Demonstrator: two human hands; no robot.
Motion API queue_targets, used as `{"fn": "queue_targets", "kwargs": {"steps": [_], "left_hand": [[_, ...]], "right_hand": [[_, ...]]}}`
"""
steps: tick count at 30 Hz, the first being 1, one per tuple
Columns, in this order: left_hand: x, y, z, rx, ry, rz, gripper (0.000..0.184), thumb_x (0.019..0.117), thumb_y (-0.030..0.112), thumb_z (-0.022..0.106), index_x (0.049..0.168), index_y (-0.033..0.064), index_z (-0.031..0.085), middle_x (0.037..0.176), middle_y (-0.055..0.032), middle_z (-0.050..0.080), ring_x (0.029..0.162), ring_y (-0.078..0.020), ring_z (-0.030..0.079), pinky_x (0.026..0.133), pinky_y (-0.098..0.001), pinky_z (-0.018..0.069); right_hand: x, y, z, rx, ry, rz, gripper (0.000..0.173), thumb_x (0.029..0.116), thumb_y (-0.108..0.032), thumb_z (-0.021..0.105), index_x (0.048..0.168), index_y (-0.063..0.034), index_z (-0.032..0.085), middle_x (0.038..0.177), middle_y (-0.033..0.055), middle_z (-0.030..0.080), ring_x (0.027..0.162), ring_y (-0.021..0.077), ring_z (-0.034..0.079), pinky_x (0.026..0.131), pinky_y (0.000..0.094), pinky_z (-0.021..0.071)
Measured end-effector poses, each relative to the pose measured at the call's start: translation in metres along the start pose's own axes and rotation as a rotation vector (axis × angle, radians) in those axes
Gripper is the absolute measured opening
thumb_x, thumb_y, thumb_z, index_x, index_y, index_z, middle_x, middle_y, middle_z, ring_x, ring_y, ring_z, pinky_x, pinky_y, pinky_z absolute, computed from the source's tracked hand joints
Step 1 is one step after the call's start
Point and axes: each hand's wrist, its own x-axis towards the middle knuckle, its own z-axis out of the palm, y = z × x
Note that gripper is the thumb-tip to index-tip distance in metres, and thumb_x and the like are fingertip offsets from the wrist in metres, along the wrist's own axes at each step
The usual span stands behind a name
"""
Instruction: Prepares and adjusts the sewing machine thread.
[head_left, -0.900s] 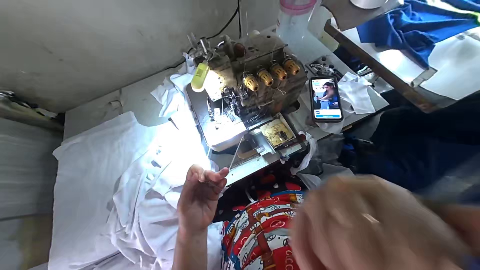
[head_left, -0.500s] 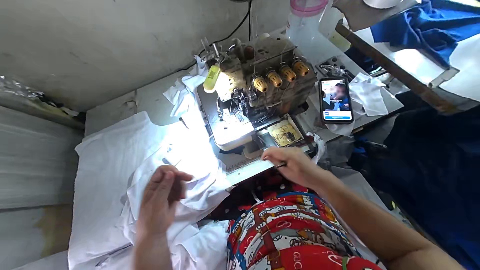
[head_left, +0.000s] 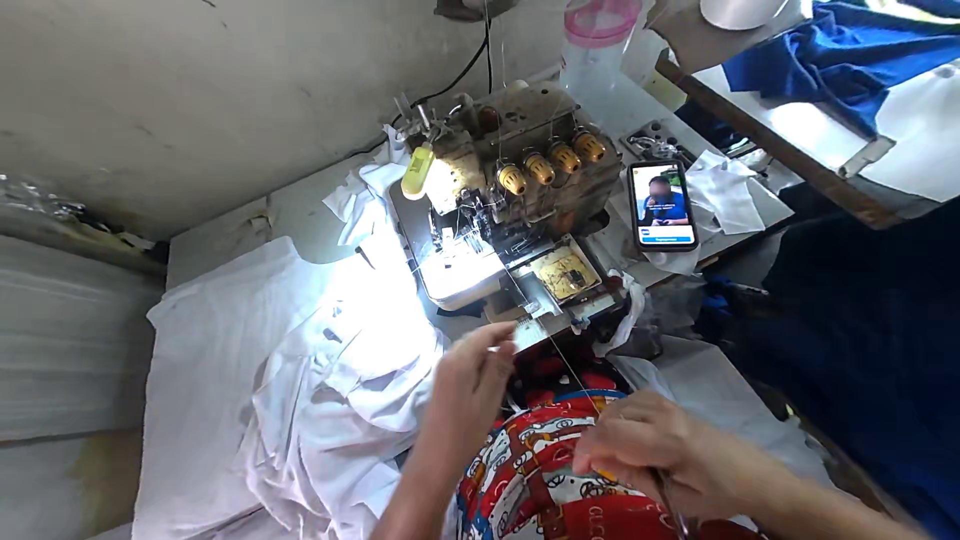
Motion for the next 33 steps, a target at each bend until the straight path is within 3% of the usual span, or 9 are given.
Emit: {"fn": "queue_targets", "kwargs": {"steps": [2,5,8,10,11,13,16,23,33], "left_hand": [[0.017,0.010,0.023,-0.514,-0.195,-0.206,0.046,0.1102,0.027,0.037,0.142,-0.0048,0.048,0.117,-0.0058,0.072,0.095,-0.0106,0.072,0.083,-0.0278,0.0601],[0.022,0.010,0.036,-1.063,-0.084,-0.276,0.029,0.1086,0.017,0.032,0.124,0.0104,0.056,0.070,0.0081,0.064,0.062,-0.0023,0.064,0.063,-0.0188,0.0558],[0.016,0.001,0.037,-0.708,0.000,-0.091,0.029,0.1040,0.004,0.036,0.111,0.0077,0.064,0.065,0.0143,0.048,0.052,0.0084,0.040,0.050,-0.0094,0.0361],[0.008,-0.005,0.038,-0.321,0.005,0.044,0.026,0.1019,0.003,0.043,0.108,0.0014,0.068,0.081,0.0050,0.061,0.065,0.0067,0.049,0.061,-0.0107,0.0427],[0.004,-0.003,0.038,-0.206,-0.024,0.088,0.025,0.1009,0.003,0.045,0.106,0.0006,0.069,0.088,0.0007,0.067,0.072,0.0045,0.057,0.068,-0.0130,0.0483],[-0.004,0.006,0.039,-0.050,-0.089,0.188,0.024,0.0996,0.002,0.046,0.103,0.0020,0.070,0.088,-0.0043,0.070,0.074,-0.0035,0.065,0.071,-0.0197,0.0544],[-0.015,0.023,0.039,0.157,-0.113,0.341,0.026,0.0917,0.003,0.050,0.103,0.0072,0.073,0.076,-0.0067,0.069,0.065,-0.0178,0.066,0.060,-0.0336,0.0558],[-0.039,0.049,0.014,0.123,-0.251,0.437,0.022,0.0938,0.001,0.053,0.100,0.0021,0.074,0.082,-0.0117,0.074,0.076,-0.0212,0.071,0.072,-0.0333,0.0574],[-0.053,0.055,0.012,0.086,-0.311,0.436,0.024,0.0954,-0.001,0.051,0.100,-0.0010,0.074,0.084,-0.0156,0.074,0.077,-0.0225,0.072,0.076,-0.0313,0.0561]], "right_hand": [[0.004,-0.004,-0.005,0.007,-0.043,-0.050,0.019,0.1080,-0.015,0.047,0.103,-0.0073,0.063,0.075,0.0046,0.062,0.067,0.0100,0.060,0.067,0.0190,0.0513],[-0.004,0.001,-0.007,0.046,-0.068,-0.002,0.018,0.1071,-0.013,0.049,0.103,-0.0052,0.065,0.076,0.0054,0.063,0.067,0.0083,0.060,0.066,0.0173,0.0503],[-0.009,0.010,-0.012,0.178,-0.002,0.110,0.018,0.1055,-0.014,0.052,0.106,-0.0050,0.067,0.083,0.0036,0.065,0.072,0.0015,0.059,0.068,0.0121,0.0492],[-0.002,0.024,-0.032,0.154,0.157,0.167,0.021,0.1068,-0.029,0.052,0.109,-0.0130,0.065,0.106,-0.0053,0.068,0.092,-0.0064,0.061,0.082,0.0117,0.0506],[0.005,0.035,-0.046,0.078,0.299,0.201,0.022,0.1060,-0.035,0.053,0.108,-0.0154,0.064,0.112,-0.0103,0.068,0.091,-0.0109,0.059,0.080,0.0106,0.0495],[0.027,0.060,-0.070,-0.186,0.592,0.279,0.030,0.0977,-0.024,0.063,0.119,-0.0037,0.066,0.111,0.0008,0.070,0.064,-0.0090,0.048,0.056,0.0116,0.0409],[0.064,0.094,-0.100,-0.450,0.681,0.344,0.047,0.0911,-0.017,0.073,0.132,0.0005,0.058,0.127,0.0175,0.062,0.058,0.0074,0.049,0.052,0.0243,0.0425],[0.103,0.151,-0.107,-0.375,0.771,0.161,0.040,0.0868,-0.013,0.076,0.119,0.0050,0.059,0.129,0.0210,0.064,0.076,0.0128,0.064,0.062,0.0266,0.0512],[0.103,0.144,-0.093,-0.240,0.851,0.156,0.028,0.0917,-0.005,0.070,0.117,0.0007,0.061,0.125,0.0133,0.065,0.061,0.0030,0.051,0.053,0.0171,0.0425]]}}
